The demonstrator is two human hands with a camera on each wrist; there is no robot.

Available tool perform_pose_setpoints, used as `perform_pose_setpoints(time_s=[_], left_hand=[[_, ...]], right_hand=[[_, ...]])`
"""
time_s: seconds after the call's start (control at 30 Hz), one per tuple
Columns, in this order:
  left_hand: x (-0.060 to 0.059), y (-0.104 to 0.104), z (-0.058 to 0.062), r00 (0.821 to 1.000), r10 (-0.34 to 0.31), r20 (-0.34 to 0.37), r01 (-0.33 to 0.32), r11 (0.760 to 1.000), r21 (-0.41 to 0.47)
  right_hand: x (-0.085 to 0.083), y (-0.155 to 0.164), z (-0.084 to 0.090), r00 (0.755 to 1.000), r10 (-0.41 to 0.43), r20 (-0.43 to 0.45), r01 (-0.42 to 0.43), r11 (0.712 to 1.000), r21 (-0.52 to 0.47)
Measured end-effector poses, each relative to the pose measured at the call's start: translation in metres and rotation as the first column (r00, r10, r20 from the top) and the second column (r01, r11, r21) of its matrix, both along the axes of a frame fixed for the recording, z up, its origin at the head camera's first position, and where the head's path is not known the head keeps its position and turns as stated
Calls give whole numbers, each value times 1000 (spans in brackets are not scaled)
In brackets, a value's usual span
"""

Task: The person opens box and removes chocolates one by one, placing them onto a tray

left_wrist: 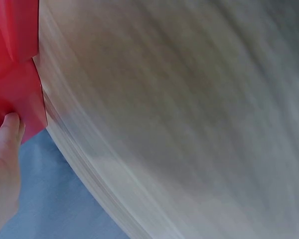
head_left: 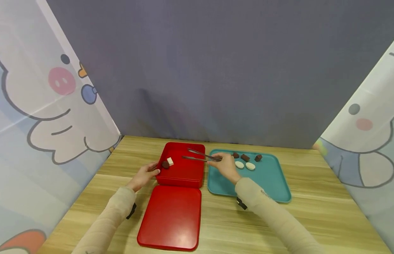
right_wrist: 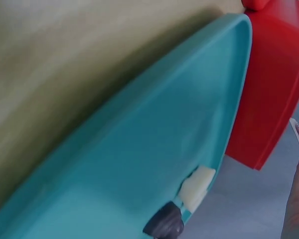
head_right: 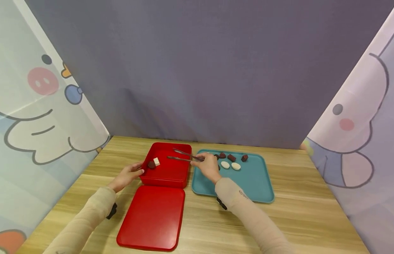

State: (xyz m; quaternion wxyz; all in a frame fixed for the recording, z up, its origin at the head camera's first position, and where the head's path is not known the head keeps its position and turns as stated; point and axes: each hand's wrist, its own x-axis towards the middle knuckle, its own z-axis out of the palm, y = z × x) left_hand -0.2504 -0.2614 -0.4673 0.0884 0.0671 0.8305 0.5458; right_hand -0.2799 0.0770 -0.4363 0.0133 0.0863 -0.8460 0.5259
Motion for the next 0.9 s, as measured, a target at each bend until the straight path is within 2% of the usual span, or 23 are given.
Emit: perform_pose_setpoints(time_s=[0.4, 0.53, 0.67, 0.9], left_hand=[[4, 0, -8, 1000, 21, -7, -21, 1000, 9], [4, 0, -8, 1000, 26, -12, -26, 1000, 8], [3, 0, -6, 1000, 20, -20, -20, 1000, 7], [3, 2, -2, 1000, 22, -20, -22, 1000, 18]], right_hand=[[3, -23, -14, 999, 49, -7, -48, 997, 57], [6, -27, -14, 997, 77, -23, -76, 996, 55], [7, -32, -12, 995, 72, -74, -67, 995, 67], [6, -46, -5, 992, 120, -34, -116, 988, 104]])
